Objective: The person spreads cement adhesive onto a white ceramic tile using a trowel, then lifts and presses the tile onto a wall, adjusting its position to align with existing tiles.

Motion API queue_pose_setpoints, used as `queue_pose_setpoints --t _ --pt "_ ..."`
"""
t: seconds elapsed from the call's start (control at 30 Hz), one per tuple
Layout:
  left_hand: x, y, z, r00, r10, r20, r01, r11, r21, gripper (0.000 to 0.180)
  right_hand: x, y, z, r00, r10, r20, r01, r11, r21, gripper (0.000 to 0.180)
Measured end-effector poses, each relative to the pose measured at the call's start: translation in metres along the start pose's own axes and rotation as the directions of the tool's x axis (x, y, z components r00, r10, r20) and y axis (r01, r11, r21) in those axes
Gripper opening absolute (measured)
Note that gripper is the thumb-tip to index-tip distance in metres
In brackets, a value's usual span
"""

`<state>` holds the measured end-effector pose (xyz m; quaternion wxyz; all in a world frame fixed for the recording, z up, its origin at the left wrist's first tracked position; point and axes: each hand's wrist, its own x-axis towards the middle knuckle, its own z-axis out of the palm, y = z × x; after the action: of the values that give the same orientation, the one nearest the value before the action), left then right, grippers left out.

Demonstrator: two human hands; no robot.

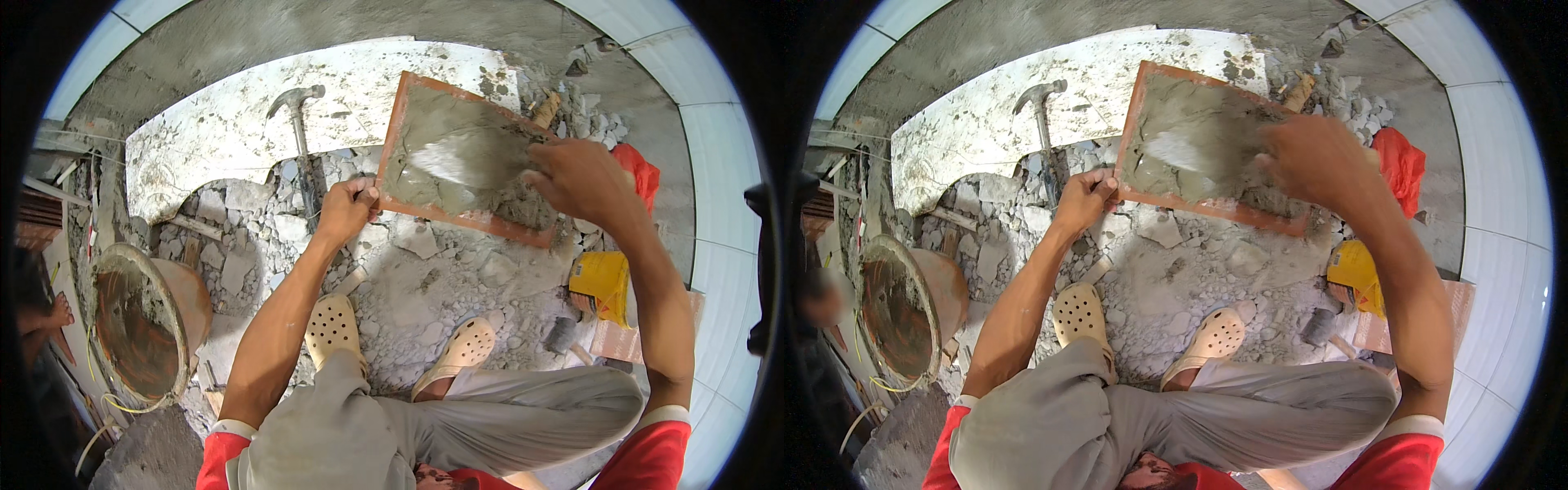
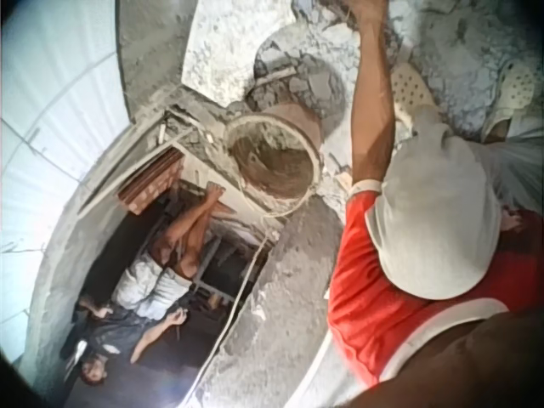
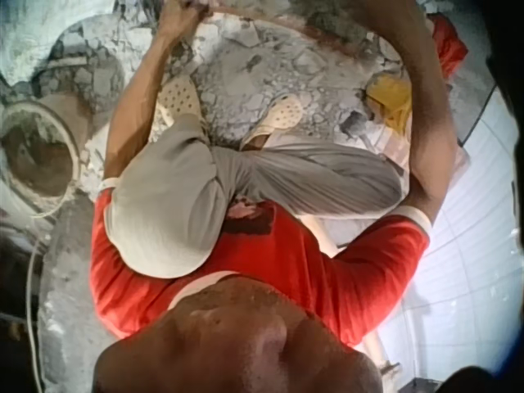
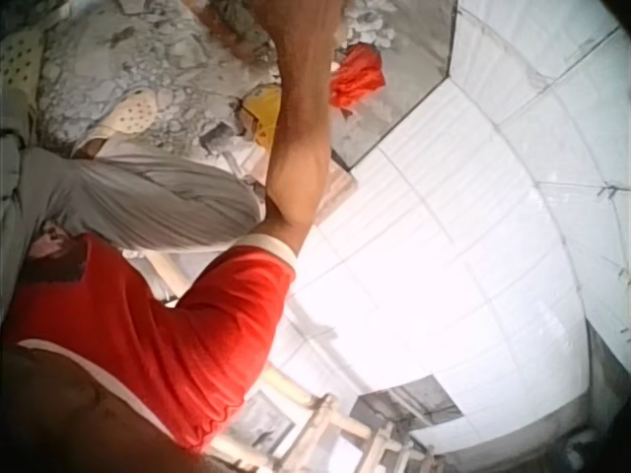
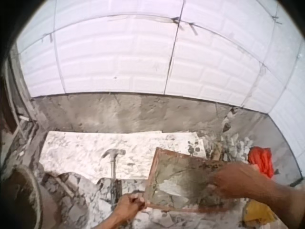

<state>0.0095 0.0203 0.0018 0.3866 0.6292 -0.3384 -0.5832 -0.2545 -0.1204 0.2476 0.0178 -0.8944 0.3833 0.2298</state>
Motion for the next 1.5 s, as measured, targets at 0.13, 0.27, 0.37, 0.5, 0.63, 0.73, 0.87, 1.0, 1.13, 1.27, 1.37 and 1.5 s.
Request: queue_pose_setpoints --t 0.13,0.27,0.37,0.5,0.63,0.73,0.87,1.0,1.13,1.27,1.37,1.5 --pt "0.001 -0.003 0.003 0.999 0.026 -0.045 -0.028 0.998 -0.054 0.021 0.005 -0.015 0.037 0.990 -0.092 -0.102 0.097 0.994 0.046 0.025" --pt "-0.001 -0.005 0.004 0.998 0.041 -0.052 -0.045 0.995 -0.084 0.021 0.008 -0.013 0.066 0.988 0.013 -0.151 -0.007 0.999 0.044 0.025" --pt "-0.001 -0.003 0.003 0.998 0.038 -0.049 -0.042 0.996 -0.078 0.021 0.011 -0.003 0.068 0.984 0.099 -0.146 -0.095 0.995 0.032 0.025" --pt "-0.002 0.001 0.004 0.998 0.005 -0.059 -0.010 0.996 -0.084 0.021 0.012 0.010 0.058 0.975 0.087 -0.203 -0.087 0.996 0.007 0.027" --pt "-0.003 0.002 0.003 0.998 0.037 -0.051 -0.041 0.996 -0.077 0.021 -0.002 0.029 0.047 0.986 0.074 -0.152 -0.067 0.996 0.051 0.028" --pt "-0.003 0.001 0.003 0.999 0.032 -0.037 -0.034 0.997 -0.068 0.020 -0.020 0.043 0.044 0.990 0.033 -0.137 -0.023 0.997 0.077 0.026" --pt "-0.002 0.002 0.003 0.998 0.013 -0.061 -0.017 0.998 -0.055 0.020 -0.034 0.045 0.058 0.984 -0.075 -0.163 0.079 0.997 0.018 0.023" --pt "-0.003 0.004 0.003 0.999 -0.010 -0.047 0.009 1.000 -0.027 0.021 -0.024 0.037 0.082 0.932 -0.193 -0.307 0.191 0.981 -0.038 0.020" --pt "-0.004 0.005 0.002 0.999 0.000 -0.052 -0.001 1.000 -0.029 0.021 -0.001 0.043 0.089 0.880 -0.212 -0.425 0.146 0.972 -0.183 0.017" --pt "-0.003 0.005 0.001 0.999 -0.008 -0.040 0.008 1.000 -0.002 0.021 0.019 0.050 0.082 0.890 -0.144 -0.433 0.080 0.983 -0.163 0.018" --pt "-0.003 0.005 0.001 0.999 -0.011 -0.033 0.010 1.000 -0.017 0.023 0.032 0.053 0.076 0.905 -0.095 -0.415 0.035 0.988 -0.150 0.020" --pt "-0.005 0.005 0.001 0.999 -0.013 -0.033 0.011 0.999 -0.044 0.024 0.047 0.055 0.068 0.913 -0.059 -0.403 0.013 0.993 -0.115 0.022"
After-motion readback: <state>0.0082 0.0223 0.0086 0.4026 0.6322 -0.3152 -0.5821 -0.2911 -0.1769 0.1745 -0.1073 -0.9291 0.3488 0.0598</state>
